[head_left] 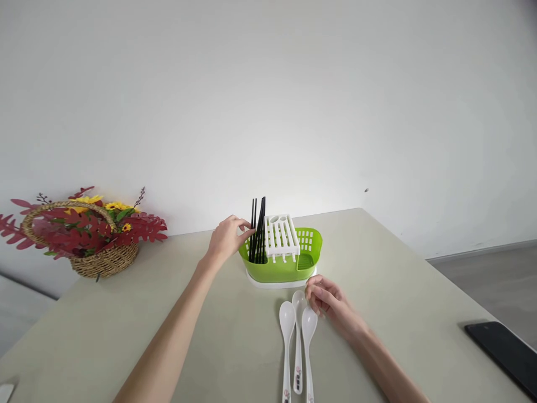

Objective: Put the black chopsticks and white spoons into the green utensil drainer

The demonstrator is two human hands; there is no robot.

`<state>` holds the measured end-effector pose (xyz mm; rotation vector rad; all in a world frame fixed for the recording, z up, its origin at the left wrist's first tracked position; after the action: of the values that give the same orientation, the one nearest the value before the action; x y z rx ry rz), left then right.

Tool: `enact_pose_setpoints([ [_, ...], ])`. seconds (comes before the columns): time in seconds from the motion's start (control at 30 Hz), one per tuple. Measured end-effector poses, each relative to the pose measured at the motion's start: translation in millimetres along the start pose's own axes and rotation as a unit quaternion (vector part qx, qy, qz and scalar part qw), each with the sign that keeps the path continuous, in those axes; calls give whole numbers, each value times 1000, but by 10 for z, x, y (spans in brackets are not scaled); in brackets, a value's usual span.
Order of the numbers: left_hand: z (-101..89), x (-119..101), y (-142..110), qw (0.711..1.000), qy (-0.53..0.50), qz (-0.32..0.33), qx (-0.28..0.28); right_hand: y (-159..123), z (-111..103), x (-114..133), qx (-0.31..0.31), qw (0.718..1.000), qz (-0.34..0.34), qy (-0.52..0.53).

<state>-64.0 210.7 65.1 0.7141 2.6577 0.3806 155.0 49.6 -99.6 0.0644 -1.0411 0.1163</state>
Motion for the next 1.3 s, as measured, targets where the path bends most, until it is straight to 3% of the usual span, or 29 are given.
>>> enact_pose_setpoints([
  [0.13, 8, 56, -56, 998, -62, 5, -19, -17, 7, 20, 1, 1000, 5, -5],
  [0.23, -23, 157, -205, 988, -129, -14, -87, -40, 13, 66, -1, 999, 4, -42],
  [0.33, 42, 391, -497, 959, -205, -95, -173, -56, 15, 114, -8, 995, 8, -97],
  [0.4, 184, 568, -758, 933, -255, -159, -197, -64, 8, 141, -14, 990, 14, -142],
  [0.53, 469, 783, -1289, 923, -287, -208, -151, -105, -36, 224, -46, 960, 6, -277],
  [0.7, 513, 914, -1745, 917, -302, -235, -109, -222, -80, 319, -64, 906, -34, -418],
  [0.8, 504, 894, -1812, 919, -311, -224, -95, -281, -143, 249, -55, 887, -9, -458],
  [1.0, 546, 812, -1812, 937, -276, -200, -72, -328, -276, 66, -30, 898, 66, -434],
  [1.3, 538, 779, -1851, 933, -296, -195, -69, -334, -198, 39, -1, 875, 74, -479],
])
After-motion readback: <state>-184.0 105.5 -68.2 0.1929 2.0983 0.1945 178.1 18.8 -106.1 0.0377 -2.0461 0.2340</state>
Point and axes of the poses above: each hand's wrist, its own y-axis towards the middle knuckle, its own z-axis out of the palm, x = y × z, the point moved 6 cm from there along y, towards the middle knuckle, and after that the axes turned 4 degrees about z, right-handed, at the moved point
